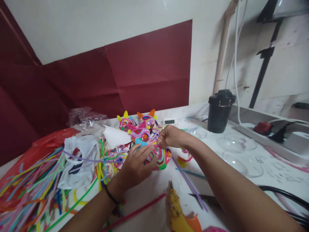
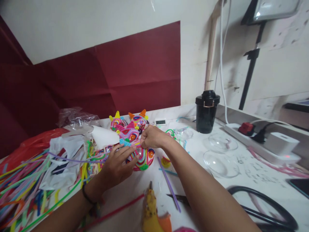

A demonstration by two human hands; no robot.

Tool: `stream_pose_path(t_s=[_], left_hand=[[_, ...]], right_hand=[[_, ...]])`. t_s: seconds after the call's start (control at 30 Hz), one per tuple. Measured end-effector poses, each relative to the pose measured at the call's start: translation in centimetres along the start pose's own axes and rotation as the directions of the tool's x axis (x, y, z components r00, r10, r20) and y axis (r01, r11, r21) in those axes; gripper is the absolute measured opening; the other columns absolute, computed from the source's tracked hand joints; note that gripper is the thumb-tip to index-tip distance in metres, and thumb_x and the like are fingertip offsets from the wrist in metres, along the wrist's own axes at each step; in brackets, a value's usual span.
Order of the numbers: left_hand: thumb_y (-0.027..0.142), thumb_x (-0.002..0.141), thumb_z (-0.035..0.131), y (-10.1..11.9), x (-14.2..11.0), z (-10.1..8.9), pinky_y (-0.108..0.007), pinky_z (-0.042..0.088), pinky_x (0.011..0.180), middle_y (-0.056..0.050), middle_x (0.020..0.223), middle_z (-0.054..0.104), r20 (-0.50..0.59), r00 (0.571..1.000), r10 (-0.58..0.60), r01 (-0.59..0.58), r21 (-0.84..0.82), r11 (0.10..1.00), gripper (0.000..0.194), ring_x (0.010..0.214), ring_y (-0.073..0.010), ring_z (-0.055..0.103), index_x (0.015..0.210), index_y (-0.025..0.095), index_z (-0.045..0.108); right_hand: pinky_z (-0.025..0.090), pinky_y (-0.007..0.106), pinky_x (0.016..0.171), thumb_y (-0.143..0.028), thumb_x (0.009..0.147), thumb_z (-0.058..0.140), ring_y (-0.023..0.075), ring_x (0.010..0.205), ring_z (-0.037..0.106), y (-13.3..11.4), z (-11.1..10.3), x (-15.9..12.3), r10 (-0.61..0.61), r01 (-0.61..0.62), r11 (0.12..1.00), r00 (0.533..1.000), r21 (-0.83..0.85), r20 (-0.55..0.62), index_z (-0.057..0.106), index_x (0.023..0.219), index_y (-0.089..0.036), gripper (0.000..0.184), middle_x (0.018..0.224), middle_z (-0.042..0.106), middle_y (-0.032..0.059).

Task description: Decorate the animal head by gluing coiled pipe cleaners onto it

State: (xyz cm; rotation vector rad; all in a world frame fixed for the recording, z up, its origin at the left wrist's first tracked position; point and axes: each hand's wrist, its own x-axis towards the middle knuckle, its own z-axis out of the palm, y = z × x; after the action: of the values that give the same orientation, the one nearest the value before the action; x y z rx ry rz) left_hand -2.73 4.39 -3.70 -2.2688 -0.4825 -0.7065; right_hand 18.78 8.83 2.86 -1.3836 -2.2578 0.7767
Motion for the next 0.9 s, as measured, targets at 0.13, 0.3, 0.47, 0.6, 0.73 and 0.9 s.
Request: stream_pose_path(t_s=[0.13, 0.3, 0.47, 0.6, 0.73, 0.9], left_hand=[[0.010, 0.085, 0.048, 0.08, -0.07, 0.07, -0.051, 0.041, 0.101, -0.014, 0.121, 0.065, 0.018, 1.000, -0.024, 0.025, -0.031, 0.999, 0.031, 0.117, -0.0255, 0.058, 0.113, 0.021, 0.058], [0.010, 0.085, 0.046, 0.14, -0.24, 0.26, -0.052, 0.042, 0.101, -0.015, 0.123, 0.064, 0.039, 0.999, -0.035, 0.038, -0.066, 0.997, 0.034, 0.117, -0.0260, 0.058, 0.115, 0.020, 0.058], [0.010, 0.084, 0.047, 0.17, -0.31, 0.41, -0.052, 0.041, 0.103, -0.014, 0.123, 0.064, 0.028, 0.998, -0.061, 0.063, -0.078, 0.995, 0.034, 0.117, -0.0252, 0.058, 0.113, 0.022, 0.059], [0.010, 0.084, 0.047, 0.18, -0.18, 0.24, -0.052, 0.042, 0.100, -0.015, 0.121, 0.065, 0.035, 0.998, -0.043, 0.045, -0.076, 0.996, 0.031, 0.116, -0.0262, 0.059, 0.110, 0.020, 0.060], [0.009, 0.083, 0.048, 0.24, -0.14, 0.18, -0.052, 0.042, 0.101, -0.014, 0.122, 0.065, 0.032, 0.998, -0.058, 0.060, -0.072, 0.996, 0.032, 0.116, -0.0261, 0.059, 0.111, 0.020, 0.060], [0.010, 0.083, 0.046, 0.23, -0.09, 0.18, -0.051, 0.041, 0.102, -0.013, 0.122, 0.065, 0.021, 0.997, -0.070, 0.072, -0.072, 0.995, 0.036, 0.117, -0.0251, 0.057, 0.114, 0.022, 0.060]], right_hand=[[0.048, 0.024, 0.058, -0.019, 0.086, 0.070, 0.0110, 0.062, 0.058, -0.01, 0.01, -0.03, -0.009, 0.009, 1.000, 1.000, 0.013, -0.009, 0.064, 0.073, -0.013, 0.016, 0.066, 0.059, -0.0052], [0.048, 0.023, 0.058, -0.016, 0.084, 0.071, 0.0105, 0.060, 0.057, 0.26, 0.18, 0.13, -0.019, 0.020, 0.999, 1.000, 0.028, -0.010, 0.064, 0.072, -0.013, 0.014, 0.064, 0.058, -0.0062], [0.049, 0.024, 0.059, -0.020, 0.086, 0.070, 0.0111, 0.061, 0.059, 0.19, 0.26, 0.08, -0.017, 0.017, 1.000, 1.000, 0.022, -0.004, 0.063, 0.072, -0.013, 0.017, 0.065, 0.060, -0.0056], [0.050, 0.025, 0.059, -0.024, 0.088, 0.069, 0.0114, 0.063, 0.060, 0.10, 0.30, 0.01, -0.010, 0.010, 1.000, 1.000, 0.001, 0.007, 0.064, 0.076, -0.013, 0.017, 0.070, 0.061, -0.0042], [0.052, 0.025, 0.061, -0.026, 0.090, 0.067, 0.0122, 0.067, 0.061, 0.29, 0.40, 0.17, -0.011, 0.011, 1.000, 1.000, -0.014, 0.015, 0.064, 0.079, -0.012, 0.017, 0.076, 0.063, -0.0028], [0.052, 0.025, 0.060, -0.027, 0.090, 0.067, 0.0121, 0.067, 0.061, 0.51, 0.41, 0.33, -0.016, 0.017, 1.000, 1.000, -0.008, 0.023, 0.064, 0.080, -0.012, 0.018, 0.077, 0.064, -0.0024]])
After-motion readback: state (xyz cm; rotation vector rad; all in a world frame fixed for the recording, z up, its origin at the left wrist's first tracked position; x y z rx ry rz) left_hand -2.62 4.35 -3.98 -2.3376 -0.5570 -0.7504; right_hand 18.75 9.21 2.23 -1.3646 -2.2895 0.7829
